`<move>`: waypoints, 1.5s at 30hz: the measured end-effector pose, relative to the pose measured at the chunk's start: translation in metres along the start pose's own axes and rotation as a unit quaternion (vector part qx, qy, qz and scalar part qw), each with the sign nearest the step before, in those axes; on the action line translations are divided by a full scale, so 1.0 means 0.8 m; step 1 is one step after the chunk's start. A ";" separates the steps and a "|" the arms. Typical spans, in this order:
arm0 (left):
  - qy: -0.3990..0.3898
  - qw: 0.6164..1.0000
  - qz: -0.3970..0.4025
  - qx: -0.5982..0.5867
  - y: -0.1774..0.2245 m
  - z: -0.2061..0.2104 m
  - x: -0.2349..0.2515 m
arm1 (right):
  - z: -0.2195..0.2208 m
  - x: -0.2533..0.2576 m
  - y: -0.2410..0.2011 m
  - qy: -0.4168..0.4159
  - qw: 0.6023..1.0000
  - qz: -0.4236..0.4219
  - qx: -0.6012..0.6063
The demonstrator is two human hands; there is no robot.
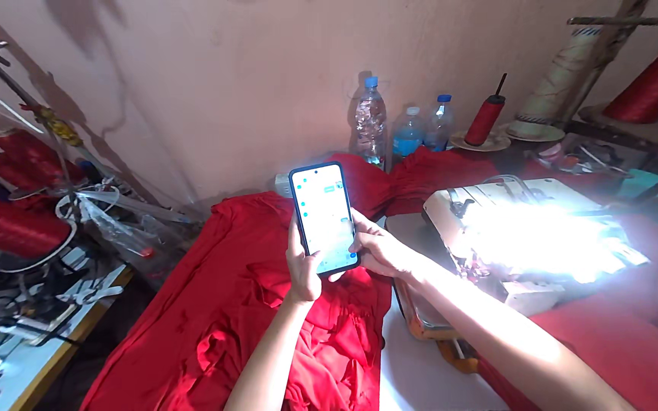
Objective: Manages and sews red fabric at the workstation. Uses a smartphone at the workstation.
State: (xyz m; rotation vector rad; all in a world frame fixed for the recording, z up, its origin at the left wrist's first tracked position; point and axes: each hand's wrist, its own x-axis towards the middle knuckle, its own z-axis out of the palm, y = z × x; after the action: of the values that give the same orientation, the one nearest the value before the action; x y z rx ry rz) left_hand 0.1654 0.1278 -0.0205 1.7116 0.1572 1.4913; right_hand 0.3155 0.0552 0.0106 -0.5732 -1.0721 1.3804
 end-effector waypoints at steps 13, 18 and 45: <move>-0.021 0.997 0.063 0.035 -0.004 0.006 -0.007 | 0.005 0.000 0.007 0.046 0.989 -0.050 -0.128; -0.021 0.994 0.088 0.068 -0.010 0.006 -0.005 | 0.003 -0.001 0.009 0.042 0.988 -0.060 -0.137; 0.020 0.999 0.013 0.023 -0.004 0.006 -0.006 | 0.001 -0.002 -0.003 0.021 0.999 0.030 -0.010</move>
State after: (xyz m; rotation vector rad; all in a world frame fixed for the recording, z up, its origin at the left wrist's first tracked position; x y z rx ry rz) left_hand 0.1690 0.1244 -0.0261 1.7269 0.1912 1.5527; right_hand 0.3160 0.0530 0.0124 -0.6497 -1.0433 1.4055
